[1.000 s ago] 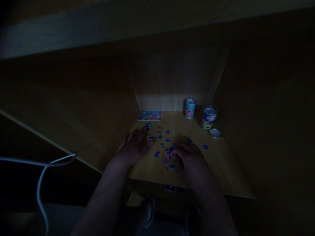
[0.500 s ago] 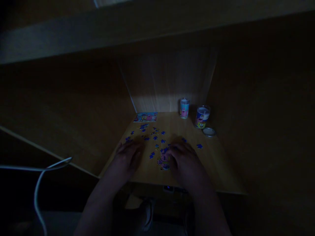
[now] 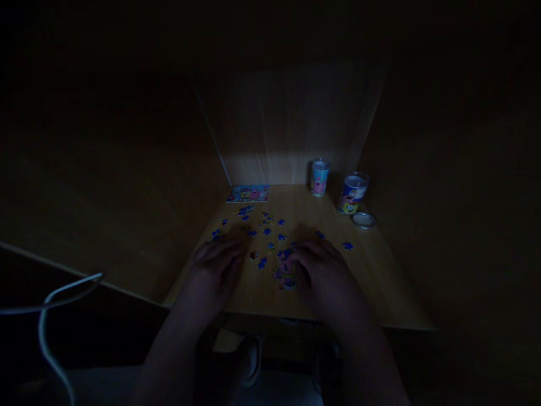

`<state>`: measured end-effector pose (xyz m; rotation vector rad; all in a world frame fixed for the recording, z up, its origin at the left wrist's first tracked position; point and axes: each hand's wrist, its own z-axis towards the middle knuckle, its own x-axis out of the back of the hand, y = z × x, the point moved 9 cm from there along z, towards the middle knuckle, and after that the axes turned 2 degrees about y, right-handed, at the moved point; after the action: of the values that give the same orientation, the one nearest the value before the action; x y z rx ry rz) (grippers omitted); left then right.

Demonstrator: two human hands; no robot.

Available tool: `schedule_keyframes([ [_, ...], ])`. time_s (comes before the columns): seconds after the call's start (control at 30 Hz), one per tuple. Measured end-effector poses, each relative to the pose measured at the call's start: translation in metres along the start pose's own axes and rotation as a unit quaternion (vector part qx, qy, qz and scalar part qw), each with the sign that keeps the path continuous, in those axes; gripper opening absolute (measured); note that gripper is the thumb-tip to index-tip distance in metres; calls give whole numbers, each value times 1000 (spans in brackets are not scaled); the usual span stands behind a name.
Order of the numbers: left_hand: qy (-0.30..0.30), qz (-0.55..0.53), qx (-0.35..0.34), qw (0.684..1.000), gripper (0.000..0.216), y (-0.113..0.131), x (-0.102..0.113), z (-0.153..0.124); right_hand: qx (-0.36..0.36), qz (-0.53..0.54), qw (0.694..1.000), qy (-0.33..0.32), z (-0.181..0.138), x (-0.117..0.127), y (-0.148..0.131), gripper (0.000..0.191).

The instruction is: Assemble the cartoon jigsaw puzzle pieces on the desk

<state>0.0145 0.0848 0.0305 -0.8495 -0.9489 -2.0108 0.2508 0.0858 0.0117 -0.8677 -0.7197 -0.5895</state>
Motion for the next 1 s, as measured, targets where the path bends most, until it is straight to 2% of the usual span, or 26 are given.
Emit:
schedule_keyframes([
  [0.2,-54,-12,-54,997,26,23,-11,3,-5,-2,1000,5,0,1,0,23],
  [0.4,-59,-42,-41,997,13,22,-8,0,-2,2,1000,2,1,1,0,25],
  [0.57,-76,-99,-64,990,13,24,-8,-4,1,-9,1000,-4,1,1,1,25],
  [0.77,-56,-52,-36,996,16,16,-7,-4,-3,-10,1000,-3,1,2,-1,25],
  [0.87,-78,-53,-38,995,11,18,-8,-4,-8,-10,1000,-3,1,3,-2,25],
  [1.0,-108,-97,-42,988,17,29,-11,-5,-6,-15,1000,-5,1,4,-2,24],
])
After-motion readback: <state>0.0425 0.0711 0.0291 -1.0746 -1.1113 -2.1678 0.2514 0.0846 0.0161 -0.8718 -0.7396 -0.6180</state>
